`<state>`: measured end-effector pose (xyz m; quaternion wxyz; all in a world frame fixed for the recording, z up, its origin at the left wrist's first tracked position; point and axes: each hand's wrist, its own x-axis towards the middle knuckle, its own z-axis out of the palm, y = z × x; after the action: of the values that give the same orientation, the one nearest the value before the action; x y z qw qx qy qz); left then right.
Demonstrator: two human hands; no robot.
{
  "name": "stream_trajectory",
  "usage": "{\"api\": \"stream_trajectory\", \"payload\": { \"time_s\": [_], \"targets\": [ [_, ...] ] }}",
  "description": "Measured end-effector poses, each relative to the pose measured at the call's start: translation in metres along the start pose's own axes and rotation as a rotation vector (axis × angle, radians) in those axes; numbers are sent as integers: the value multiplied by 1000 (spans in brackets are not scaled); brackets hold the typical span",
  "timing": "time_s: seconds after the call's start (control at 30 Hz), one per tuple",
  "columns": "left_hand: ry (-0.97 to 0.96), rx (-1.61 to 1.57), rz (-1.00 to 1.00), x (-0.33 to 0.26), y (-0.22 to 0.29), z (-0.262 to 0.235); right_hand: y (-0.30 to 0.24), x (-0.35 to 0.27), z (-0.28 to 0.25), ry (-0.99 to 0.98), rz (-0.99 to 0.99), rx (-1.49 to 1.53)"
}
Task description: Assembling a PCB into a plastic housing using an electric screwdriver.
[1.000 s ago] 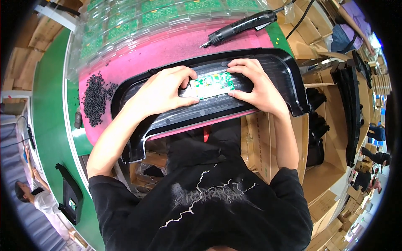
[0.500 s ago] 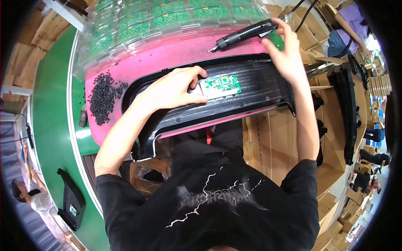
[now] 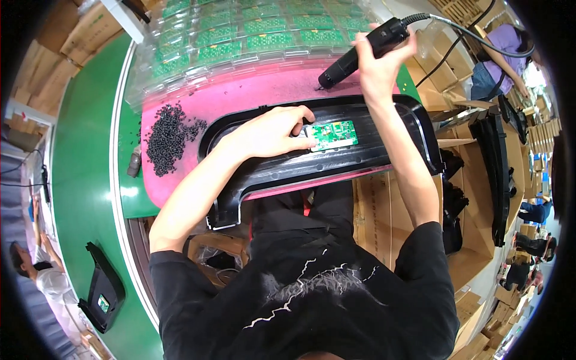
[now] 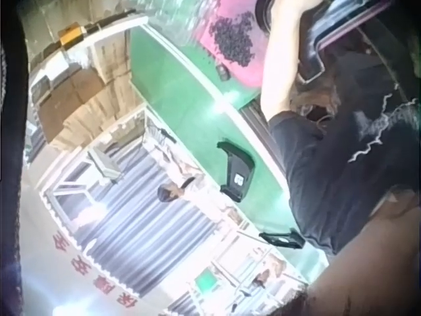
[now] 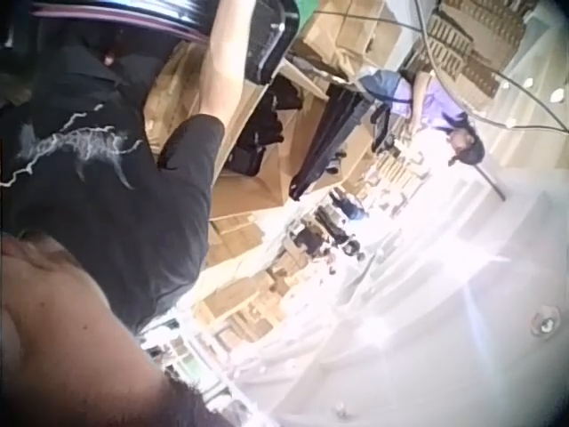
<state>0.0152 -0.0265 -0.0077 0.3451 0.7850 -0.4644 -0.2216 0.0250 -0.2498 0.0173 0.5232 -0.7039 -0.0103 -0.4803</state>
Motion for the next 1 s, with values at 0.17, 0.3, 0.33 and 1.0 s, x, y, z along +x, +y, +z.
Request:
{"api": "stream_trajectory", "payload": {
  "time_s": [0.17,0.3,0.33,1.0],
  "targets": [
    [54,-2,102,-2,-1,-1,-7,0,-1,-195,537,662],
    [172,-1,86,-9,9,-8,-48,5,-19,-62,602,959],
    [226,-56,83,-10,17,-11,-54,5,-29,-95,625,1040],
    [278,75,494,-14,22,-4,-104,-34,-42,-493,482,1169]
  ]
}}
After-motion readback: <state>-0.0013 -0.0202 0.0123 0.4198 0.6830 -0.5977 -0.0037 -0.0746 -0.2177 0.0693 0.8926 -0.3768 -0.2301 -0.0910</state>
